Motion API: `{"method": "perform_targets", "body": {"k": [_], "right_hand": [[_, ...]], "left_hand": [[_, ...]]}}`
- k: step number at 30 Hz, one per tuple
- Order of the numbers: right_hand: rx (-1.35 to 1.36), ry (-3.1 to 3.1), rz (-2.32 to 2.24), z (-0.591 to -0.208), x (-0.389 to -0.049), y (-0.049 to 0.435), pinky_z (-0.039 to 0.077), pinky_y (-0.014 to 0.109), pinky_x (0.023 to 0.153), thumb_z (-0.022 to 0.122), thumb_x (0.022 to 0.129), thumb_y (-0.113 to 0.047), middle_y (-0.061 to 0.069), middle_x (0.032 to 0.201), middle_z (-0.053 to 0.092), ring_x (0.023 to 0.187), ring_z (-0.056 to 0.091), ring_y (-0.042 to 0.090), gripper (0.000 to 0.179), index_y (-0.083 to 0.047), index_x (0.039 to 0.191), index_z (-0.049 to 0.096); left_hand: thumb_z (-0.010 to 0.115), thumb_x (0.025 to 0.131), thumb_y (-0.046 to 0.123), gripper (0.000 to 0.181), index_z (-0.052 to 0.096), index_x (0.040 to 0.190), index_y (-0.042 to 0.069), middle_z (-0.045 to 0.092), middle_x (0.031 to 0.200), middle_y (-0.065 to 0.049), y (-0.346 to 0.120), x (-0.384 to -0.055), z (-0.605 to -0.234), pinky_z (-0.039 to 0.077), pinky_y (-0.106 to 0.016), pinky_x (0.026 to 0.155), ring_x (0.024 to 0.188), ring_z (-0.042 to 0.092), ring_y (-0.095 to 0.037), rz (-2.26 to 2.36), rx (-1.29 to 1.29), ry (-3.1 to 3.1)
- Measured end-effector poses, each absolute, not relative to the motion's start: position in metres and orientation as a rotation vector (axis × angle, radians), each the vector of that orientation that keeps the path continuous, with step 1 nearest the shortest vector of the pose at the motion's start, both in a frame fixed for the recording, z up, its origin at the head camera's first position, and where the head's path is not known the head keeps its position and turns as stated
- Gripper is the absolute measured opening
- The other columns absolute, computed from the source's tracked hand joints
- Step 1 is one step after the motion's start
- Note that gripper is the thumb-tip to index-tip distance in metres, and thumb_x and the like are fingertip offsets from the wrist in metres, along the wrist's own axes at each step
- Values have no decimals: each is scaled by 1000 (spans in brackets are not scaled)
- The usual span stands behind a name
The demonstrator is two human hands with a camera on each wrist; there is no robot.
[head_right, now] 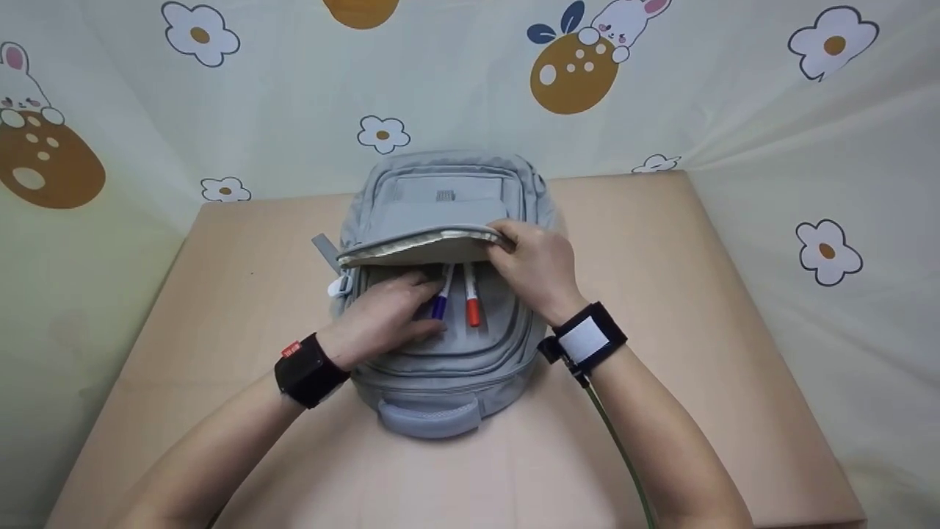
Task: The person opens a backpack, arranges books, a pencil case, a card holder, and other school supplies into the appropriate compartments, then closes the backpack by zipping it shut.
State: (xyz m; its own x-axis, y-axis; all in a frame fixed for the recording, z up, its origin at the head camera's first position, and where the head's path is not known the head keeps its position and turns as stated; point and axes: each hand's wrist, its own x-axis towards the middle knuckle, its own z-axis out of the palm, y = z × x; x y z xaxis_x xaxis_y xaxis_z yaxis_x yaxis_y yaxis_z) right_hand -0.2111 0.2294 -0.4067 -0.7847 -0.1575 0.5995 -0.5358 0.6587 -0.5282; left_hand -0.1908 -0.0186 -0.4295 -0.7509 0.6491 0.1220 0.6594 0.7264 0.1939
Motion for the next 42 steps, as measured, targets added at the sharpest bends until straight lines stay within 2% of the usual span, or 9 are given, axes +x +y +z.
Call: {"method": "perform_targets", "body": {"k": [7,12,15,18,21,24,31,38,42], "right_hand": [[539,-2358,994,-407,-209,229,41,13,63,77,88,-4,3,92,77,65,55,11,15,-5,103,80],[555,-2365,991,-409,-206,229,41,14,63,77,89,-5,2,89,76,65,54,11,13,-6,101,80],[590,-2370,977,-409,-203,230,44,13,66,76,90,-5,1,91,76,69,58,9,12,-6,102,80],[641,-2370,926,-410,-199,233,47,16,70,75,90,-3,1,94,76,76,63,8,13,-6,102,80],[690,-2366,847,-413,-193,238,52,24,73,75,87,1,2,98,76,85,67,9,20,-7,104,79],[739,-2358,779,-420,-185,242,56,33,77,73,81,7,3,104,76,96,70,13,31,-7,108,78],[836,-2336,680,-440,-169,243,56,40,89,72,77,8,3,115,75,110,69,20,39,-7,113,75],[1000,-2326,570,-457,-161,250,57,41,85,71,74,7,7,122,71,111,68,26,32,-5,103,65],[1117,-2356,513,-463,-161,255,55,40,91,73,77,0,10,126,69,118,65,26,27,-6,101,61]], "left_hand": [[72,95,39,37,69,115,7,66,102,-6,-8,-200,-443,56,-39,77,88,66,-24,-369,-1035,-2757],[73,95,37,39,69,117,6,66,101,-6,-15,-191,-443,56,-37,76,88,65,-23,-371,-1072,-2660],[74,96,29,33,72,119,6,67,102,-5,-23,-176,-436,56,-33,77,91,65,-21,-400,-1154,-2430],[72,97,20,29,73,124,8,68,111,-6,-33,-165,-425,56,-31,87,101,65,-20,-386,-1187,-2136],[69,99,19,34,69,132,9,67,123,-8,-43,-164,-414,49,-34,103,116,62,-24,-379,-1133,-2003],[69,99,20,38,66,135,7,67,129,-10,-52,-170,-413,45,-38,108,123,60,-27,-413,-1095,-2043],[71,97,12,27,72,124,9,74,119,-4,-63,-166,-435,56,-32,92,108,70,-17,-450,-1154,-2139],[63,96,2,11,67,104,8,75,113,-3,-67,-161,-454,59,-29,81,103,72,-15,-285,-1222,-2072],[64,93,1,8,64,98,7,73,117,-5,-69,-161,-460,58,-30,85,107,71,-18,-228,-1279,-2081]]}}
